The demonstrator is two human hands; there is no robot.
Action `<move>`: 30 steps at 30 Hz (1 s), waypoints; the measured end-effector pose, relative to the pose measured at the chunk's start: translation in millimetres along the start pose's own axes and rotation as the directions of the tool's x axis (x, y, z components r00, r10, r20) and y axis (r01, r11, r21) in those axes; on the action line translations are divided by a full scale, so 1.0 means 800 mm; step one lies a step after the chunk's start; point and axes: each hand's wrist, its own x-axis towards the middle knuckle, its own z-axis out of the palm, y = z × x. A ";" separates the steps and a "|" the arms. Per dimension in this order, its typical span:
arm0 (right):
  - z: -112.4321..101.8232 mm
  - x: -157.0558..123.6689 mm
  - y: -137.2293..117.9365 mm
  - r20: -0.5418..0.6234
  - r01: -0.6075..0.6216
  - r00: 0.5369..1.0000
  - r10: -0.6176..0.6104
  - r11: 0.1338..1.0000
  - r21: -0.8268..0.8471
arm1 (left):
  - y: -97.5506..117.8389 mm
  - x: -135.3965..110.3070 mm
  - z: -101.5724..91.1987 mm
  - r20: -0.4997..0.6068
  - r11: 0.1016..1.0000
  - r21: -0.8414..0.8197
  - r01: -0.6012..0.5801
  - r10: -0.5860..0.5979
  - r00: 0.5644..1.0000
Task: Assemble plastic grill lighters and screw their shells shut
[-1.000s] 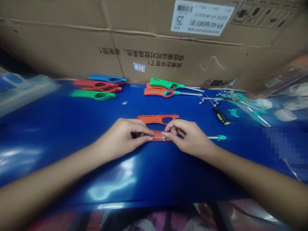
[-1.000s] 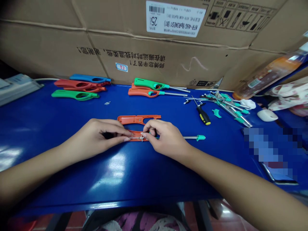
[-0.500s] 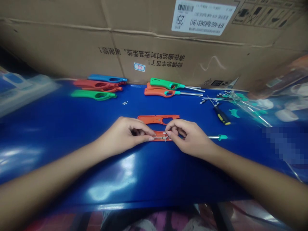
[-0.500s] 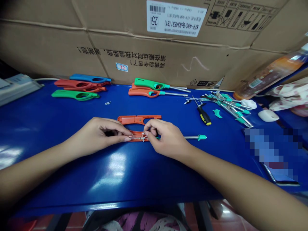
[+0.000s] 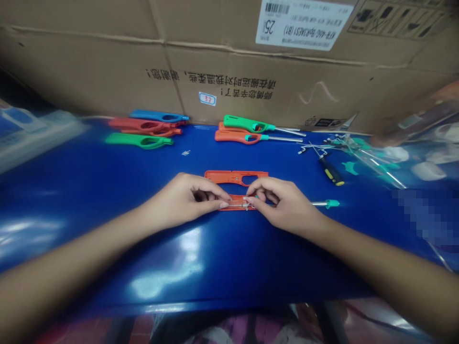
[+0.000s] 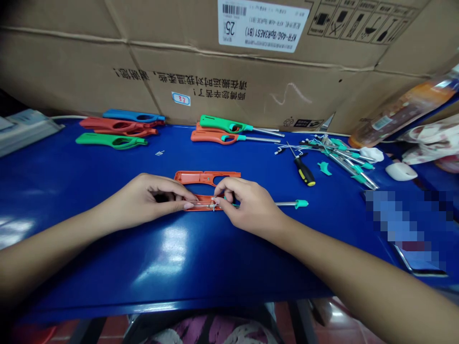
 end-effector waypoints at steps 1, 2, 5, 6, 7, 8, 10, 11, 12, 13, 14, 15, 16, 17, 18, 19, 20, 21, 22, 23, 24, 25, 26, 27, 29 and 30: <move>0.000 0.000 0.000 0.005 -0.001 1.000 0.001 1.000 0.002 | 0.000 0.001 0.000 0.003 1.000 0.002 0.003 -0.003 1.000; 0.000 0.000 0.000 0.008 0.000 1.000 0.000 1.000 0.004 | 0.000 0.001 0.000 0.005 1.000 0.001 0.004 -0.004 1.000; 0.000 0.001 0.000 0.006 0.004 1.000 -0.004 1.000 0.009 | 0.000 0.002 0.001 0.009 1.000 -0.002 -0.002 0.002 1.000; 0.001 0.001 0.000 0.002 0.003 1.000 -0.003 1.000 0.012 | -0.001 0.002 0.001 0.010 1.000 -0.002 -0.004 0.004 1.000; 0.001 0.001 0.000 -0.001 0.002 1.000 -0.002 1.000 0.012 | -0.001 0.002 0.002 0.012 1.000 -0.003 -0.007 0.007 1.000; 0.001 0.001 0.000 -0.004 -0.001 1.000 0.001 1.000 0.011 | -0.001 0.001 0.002 0.015 1.000 -0.006 -0.009 0.009 1.000; 0.001 0.001 -0.001 0.001 -0.003 1.000 0.003 1.000 0.008 | -0.001 0.000 0.003 0.024 1.000 -0.014 -0.013 0.013 1.000; 0.001 0.001 -0.001 0.006 -0.005 1.000 0.005 1.000 0.006 | -0.001 0.000 0.003 0.027 1.000 -0.017 -0.013 0.014 1.000; 0.001 0.001 -0.001 0.011 -0.007 1.000 0.007 1.000 0.005 | -0.001 0.000 0.004 0.030 1.000 -0.019 -0.012 0.012 0.999; 0.001 0.002 -0.002 0.016 -0.009 1.000 0.009 1.000 0.005 | 0.000 0.000 0.004 0.031 1.000 -0.020 -0.009 0.009 0.999; 0.000 0.002 -0.001 0.019 -0.011 1.000 0.011 1.000 0.005 | 0.000 0.000 0.004 0.031 1.000 -0.023 -0.005 0.005 1.000; 0.000 0.002 -0.001 0.018 -0.011 1.000 0.011 1.000 0.003 | 0.000 0.000 0.004 0.032 1.000 -0.030 -0.001 0.002 0.999; 0.000 0.002 -0.001 0.016 -0.011 1.000 0.011 1.000 -0.001 | 0.000 0.000 0.004 0.034 0.999 -0.042 0.001 0.001 0.999; 0.000 0.002 -0.001 0.014 -0.009 1.000 0.009 1.000 -0.006 | 0.000 0.001 0.003 0.039 0.998 -0.059 0.003 0.000 0.999; 0.000 0.001 0.000 0.013 -0.006 1.000 0.006 1.000 -0.010 | 0.000 0.001 0.003 0.044 0.997 -0.079 0.006 -0.002 0.999; 0.000 0.001 0.000 0.012 -0.004 1.000 0.004 1.000 -0.012 | 0.000 0.001 0.003 0.050 0.995 -0.100 0.010 -0.005 0.999; 0.000 0.000 0.000 0.012 -0.002 1.000 0.002 1.000 -0.010 | -0.001 0.001 0.003 0.055 0.993 -0.120 0.016 -0.009 0.998; 0.000 0.000 0.001 0.012 -0.001 1.000 0.001 1.000 -0.006 | -0.001 0.002 0.002 0.061 0.991 -0.135 0.021 -0.013 0.998; 0.000 0.000 0.001 0.012 0.001 1.000 -0.001 1.000 0.000 | -0.001 0.002 0.002 0.065 0.989 -0.147 0.026 -0.016 0.998; 0.000 0.000 0.001 0.013 0.003 1.000 -0.003 1.000 0.006 | -0.002 0.002 0.002 0.070 0.988 -0.155 0.029 -0.018 0.997; 0.000 0.000 0.002 0.012 0.005 1.000 -0.005 1.000 0.011 | -0.002 0.002 0.002 0.071 0.987 -0.159 0.030 -0.019 0.997; 0.000 0.000 0.002 0.013 0.008 1.000 -0.008 1.000 0.015 | -0.002 0.002 0.002 0.074 0.987 -0.159 0.034 -0.022 0.997; 0.000 0.000 0.002 0.014 0.011 1.000 -0.011 1.000 0.018 | -0.002 0.002 0.002 0.074 0.987 -0.156 0.038 -0.026 0.997; 0.001 0.000 0.002 0.012 0.012 1.000 -0.012 1.000 0.020 | -0.002 0.002 0.002 0.074 0.988 -0.151 0.041 -0.030 0.997; 0.001 0.001 0.003 0.009 0.013 1.000 -0.013 1.000 0.024 | -0.002 0.002 0.002 0.074 0.990 -0.134 0.049 -0.039 0.997; 0.002 0.001 0.002 0.009 0.013 1.000 -0.013 1.000 0.023 | -0.002 0.002 0.002 0.074 0.991 -0.126 0.052 -0.043 0.996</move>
